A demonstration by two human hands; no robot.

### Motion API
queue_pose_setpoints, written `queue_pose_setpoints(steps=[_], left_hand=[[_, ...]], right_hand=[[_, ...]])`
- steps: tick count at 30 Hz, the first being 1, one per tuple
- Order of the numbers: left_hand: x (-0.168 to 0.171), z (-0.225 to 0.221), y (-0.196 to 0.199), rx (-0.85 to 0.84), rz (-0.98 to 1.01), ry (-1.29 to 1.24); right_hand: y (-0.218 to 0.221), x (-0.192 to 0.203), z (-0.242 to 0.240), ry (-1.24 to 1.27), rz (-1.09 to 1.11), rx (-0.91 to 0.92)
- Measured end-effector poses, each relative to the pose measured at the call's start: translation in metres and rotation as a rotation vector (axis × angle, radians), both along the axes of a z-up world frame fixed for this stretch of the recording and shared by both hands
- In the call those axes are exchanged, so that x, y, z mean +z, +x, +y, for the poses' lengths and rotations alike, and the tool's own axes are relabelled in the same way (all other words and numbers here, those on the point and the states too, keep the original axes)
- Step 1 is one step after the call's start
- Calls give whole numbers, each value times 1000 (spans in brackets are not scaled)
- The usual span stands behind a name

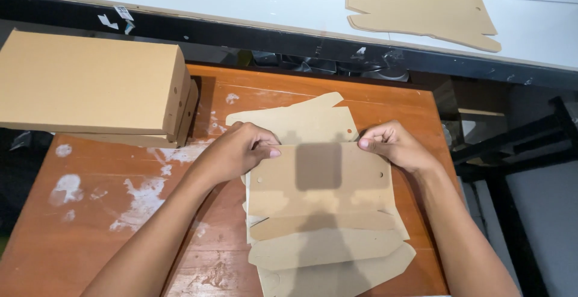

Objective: The person assembles a flat cardboard box blank by folding along pre-scored lines and interlocking tabs to form a rectangular box. The hands fold side panels, tuck flaps into slots, and secure the structure without tools. The finished box is held up at the end.

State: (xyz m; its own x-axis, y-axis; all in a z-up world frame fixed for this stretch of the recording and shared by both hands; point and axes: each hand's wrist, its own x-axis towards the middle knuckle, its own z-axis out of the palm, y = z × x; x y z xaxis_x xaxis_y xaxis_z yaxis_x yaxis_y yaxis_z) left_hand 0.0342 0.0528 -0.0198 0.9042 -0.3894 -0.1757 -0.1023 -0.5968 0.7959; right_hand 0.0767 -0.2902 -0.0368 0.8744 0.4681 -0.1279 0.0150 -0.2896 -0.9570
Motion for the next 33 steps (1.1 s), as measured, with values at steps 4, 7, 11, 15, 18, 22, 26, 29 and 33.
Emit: queue_pose_setpoints(steps=[4, 7, 11, 15, 18, 22, 26, 29, 33], left_hand=[[4, -6, -2, -17, 16, 55], [18, -22, -6, -56, 53, 123], [38, -60, -23, -178, -84, 278], [10, -71, -26, -142, -7, 175], [-8, -72, -22, -74, 51, 30], [-11, -59, -14, -68, 116, -43], [11, -42, -9, -24, 59, 114], [2, -36, -6, 14, 25, 109], [-22, -11, 4, 46, 52, 9]], right_hand=[[26, -54, -22, -24, -52, 28], [14, -39, -14, -58, -133, 38], [-16, -4, 23, -102, -126, 115], [-35, 0, 40, -66, -53, 123], [-38, 4, 41, -82, -55, 150], [-27, -3, 29, -54, -59, 109], [-13, -11, 10, -93, -164, 49], [-9, -19, 5, -52, -134, 9], [-6, -36, -22, -29, -137, -127]])
